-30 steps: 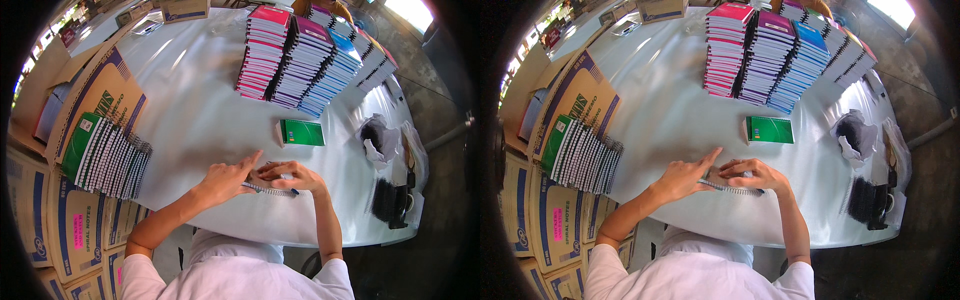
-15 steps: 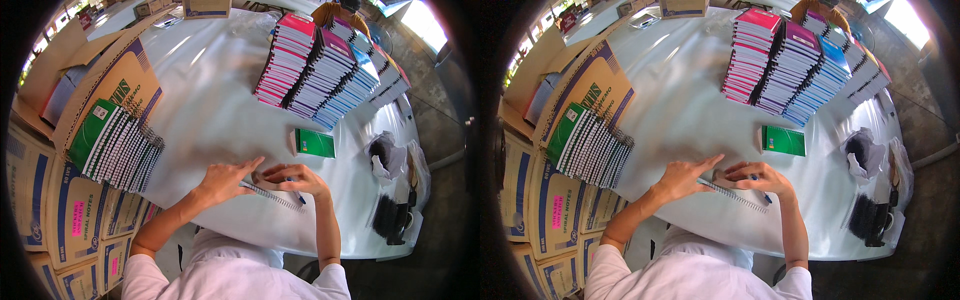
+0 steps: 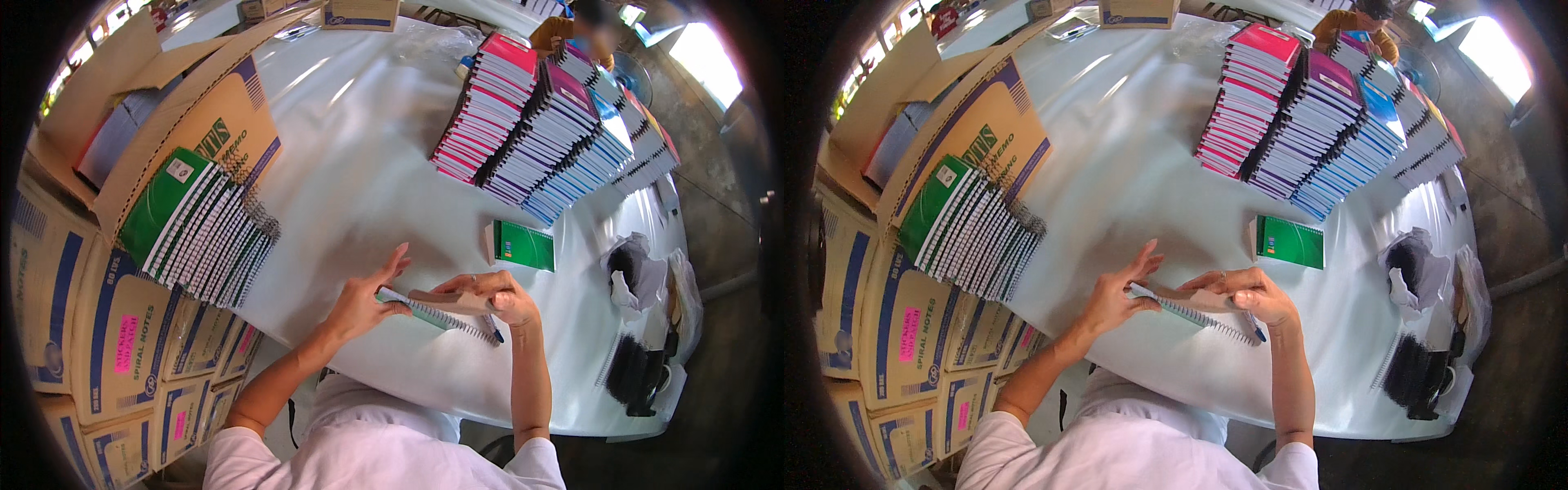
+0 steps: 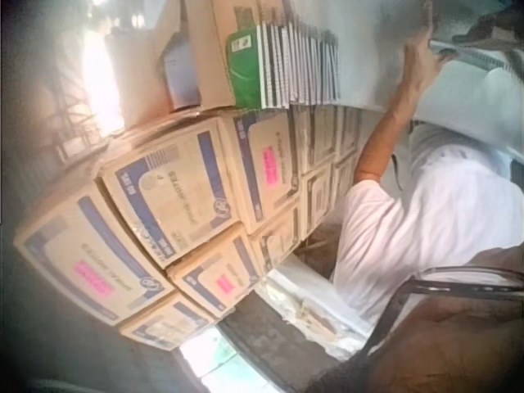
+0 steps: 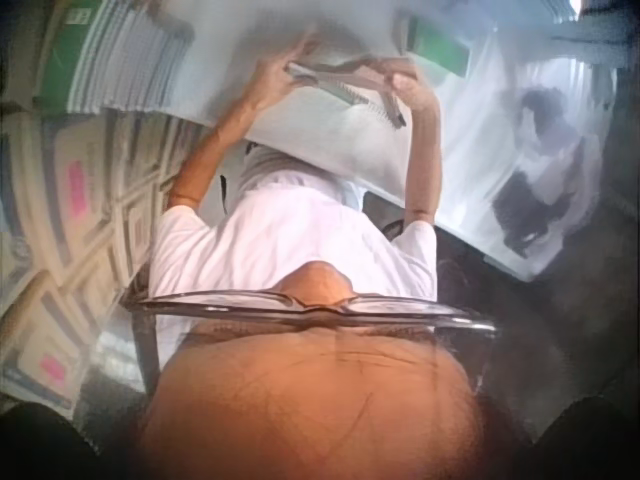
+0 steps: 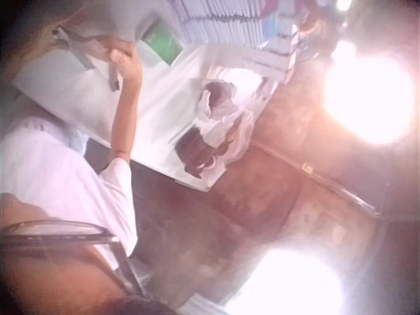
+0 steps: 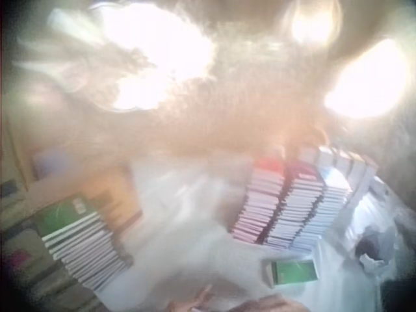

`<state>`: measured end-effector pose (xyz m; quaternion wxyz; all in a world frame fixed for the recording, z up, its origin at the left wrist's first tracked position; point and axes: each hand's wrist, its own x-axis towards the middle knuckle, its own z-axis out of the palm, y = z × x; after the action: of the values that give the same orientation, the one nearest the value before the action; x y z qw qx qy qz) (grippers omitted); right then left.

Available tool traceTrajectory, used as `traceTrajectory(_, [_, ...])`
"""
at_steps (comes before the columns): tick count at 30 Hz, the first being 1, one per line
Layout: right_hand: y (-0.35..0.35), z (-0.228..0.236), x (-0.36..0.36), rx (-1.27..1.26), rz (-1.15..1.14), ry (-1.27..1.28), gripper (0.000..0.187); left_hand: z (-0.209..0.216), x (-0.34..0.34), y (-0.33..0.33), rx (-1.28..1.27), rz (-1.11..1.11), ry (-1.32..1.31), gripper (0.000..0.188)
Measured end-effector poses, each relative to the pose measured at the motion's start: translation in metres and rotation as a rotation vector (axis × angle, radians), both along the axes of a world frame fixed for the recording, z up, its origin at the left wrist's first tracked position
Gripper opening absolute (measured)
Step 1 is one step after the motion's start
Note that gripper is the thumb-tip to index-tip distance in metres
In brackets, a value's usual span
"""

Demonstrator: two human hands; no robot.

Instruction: The person threads a plastic spiral through the holes of several notebooks by hand and then uses a pair of pliers to crimp the ends of the spiral.

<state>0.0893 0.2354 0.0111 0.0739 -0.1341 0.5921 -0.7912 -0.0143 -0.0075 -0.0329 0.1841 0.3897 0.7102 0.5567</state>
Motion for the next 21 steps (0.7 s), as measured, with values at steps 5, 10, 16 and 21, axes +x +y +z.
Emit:
traceTrajectory(5, [0.0, 0.014, -0.007, 0.459, -0.059, -0.15, 0.045, 0.0, 0.001, -0.002, 0.025, 0.025, -0.115, 0.108])
traceTrajectory(10, [-0.013, 0.02, -0.011, 0.566, -0.04, -0.128, 0.046, -0.001, 0.003, -0.002, 0.0, 0.054, -0.117, 0.108])
traceTrajectory(16, [-0.019, 0.022, -0.018, 0.683, -0.02, -0.127, 0.05, -0.002, 0.004, -0.003, 0.036, 0.072, -0.208, 0.108])
traceTrajectory(21, [-0.018, 0.017, -0.016, 0.511, -0.039, -0.071, 0.042, -0.005, 0.005, -0.002, 0.088, 0.096, -0.246, 0.106])
